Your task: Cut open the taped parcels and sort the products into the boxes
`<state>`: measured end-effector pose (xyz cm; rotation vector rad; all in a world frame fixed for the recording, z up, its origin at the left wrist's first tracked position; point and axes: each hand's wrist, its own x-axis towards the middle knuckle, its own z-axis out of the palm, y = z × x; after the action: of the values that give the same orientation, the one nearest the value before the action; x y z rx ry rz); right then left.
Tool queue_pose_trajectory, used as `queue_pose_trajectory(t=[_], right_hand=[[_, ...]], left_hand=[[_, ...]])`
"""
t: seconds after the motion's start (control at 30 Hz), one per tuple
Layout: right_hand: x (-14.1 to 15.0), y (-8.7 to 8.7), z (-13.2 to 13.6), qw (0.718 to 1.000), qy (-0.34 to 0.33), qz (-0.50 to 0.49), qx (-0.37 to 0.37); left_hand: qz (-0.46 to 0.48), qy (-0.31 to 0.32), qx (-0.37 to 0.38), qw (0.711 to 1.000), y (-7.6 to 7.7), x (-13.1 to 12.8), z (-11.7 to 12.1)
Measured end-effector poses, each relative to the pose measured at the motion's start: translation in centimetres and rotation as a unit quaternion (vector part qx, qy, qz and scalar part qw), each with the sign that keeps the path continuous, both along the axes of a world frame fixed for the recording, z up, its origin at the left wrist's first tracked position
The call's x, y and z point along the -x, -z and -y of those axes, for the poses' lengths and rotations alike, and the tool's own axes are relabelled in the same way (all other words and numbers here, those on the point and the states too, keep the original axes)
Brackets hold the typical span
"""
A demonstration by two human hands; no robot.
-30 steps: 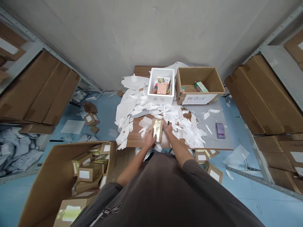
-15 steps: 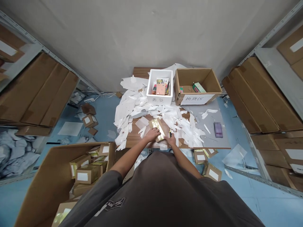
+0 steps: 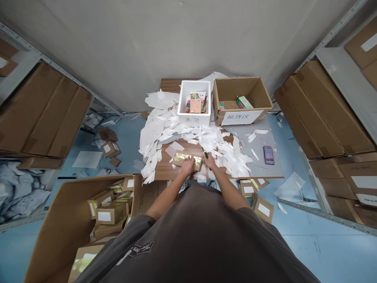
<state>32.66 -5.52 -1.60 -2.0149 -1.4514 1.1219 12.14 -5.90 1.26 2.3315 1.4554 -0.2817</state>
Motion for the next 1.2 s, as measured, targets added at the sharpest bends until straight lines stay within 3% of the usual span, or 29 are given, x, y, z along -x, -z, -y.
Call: queue_pose_trajectory(t=[0.2, 0.4, 0.5, 0.67, 0.83, 1.0, 1.2], right_hand=[[-3.1, -1.8, 3.0, 0.964, -0.257, 0.048, 0.047], [-2.8, -3.7, 1.2, 0.923, -0.319, 0.199, 0.078], [-2.0, -4.1, 0.7, 0.908, -0.343, 0.229, 0.076], [-2.0, -3.5, 0.8, 0.915, -0.342, 0.196, 0.090], [-3.2, -2.9, -0.1, 0.941, -0.287, 0.046, 0.175], [-3.9, -2.5, 0.2, 0.923, -0.248, -0.096, 0.279], [-3.6, -2.1, 2.8, 0.923, -0.165, -0.186, 0.295]], left_hand=[[-0.008, -0.015, 0.026, 1.000, 0.2, -0.3, -0.8], [0.000, -0.029, 0.024, 0.999, 0.4, -0.2, -0.8], [-0.004, -0.026, 0.025, 0.999, 0.5, -0.2, -0.9], [-0.015, -0.022, 0.022, 0.999, 0.4, -0.2, -0.9], [-0.022, -0.020, 0.026, 0.999, -0.1, -0.3, -0.9], [-0.024, -0.024, 0.023, 0.999, -0.6, 0.0, -0.7], [-0.011, -0.006, 0.030, 0.999, -0.7, 0.4, -0.4]])
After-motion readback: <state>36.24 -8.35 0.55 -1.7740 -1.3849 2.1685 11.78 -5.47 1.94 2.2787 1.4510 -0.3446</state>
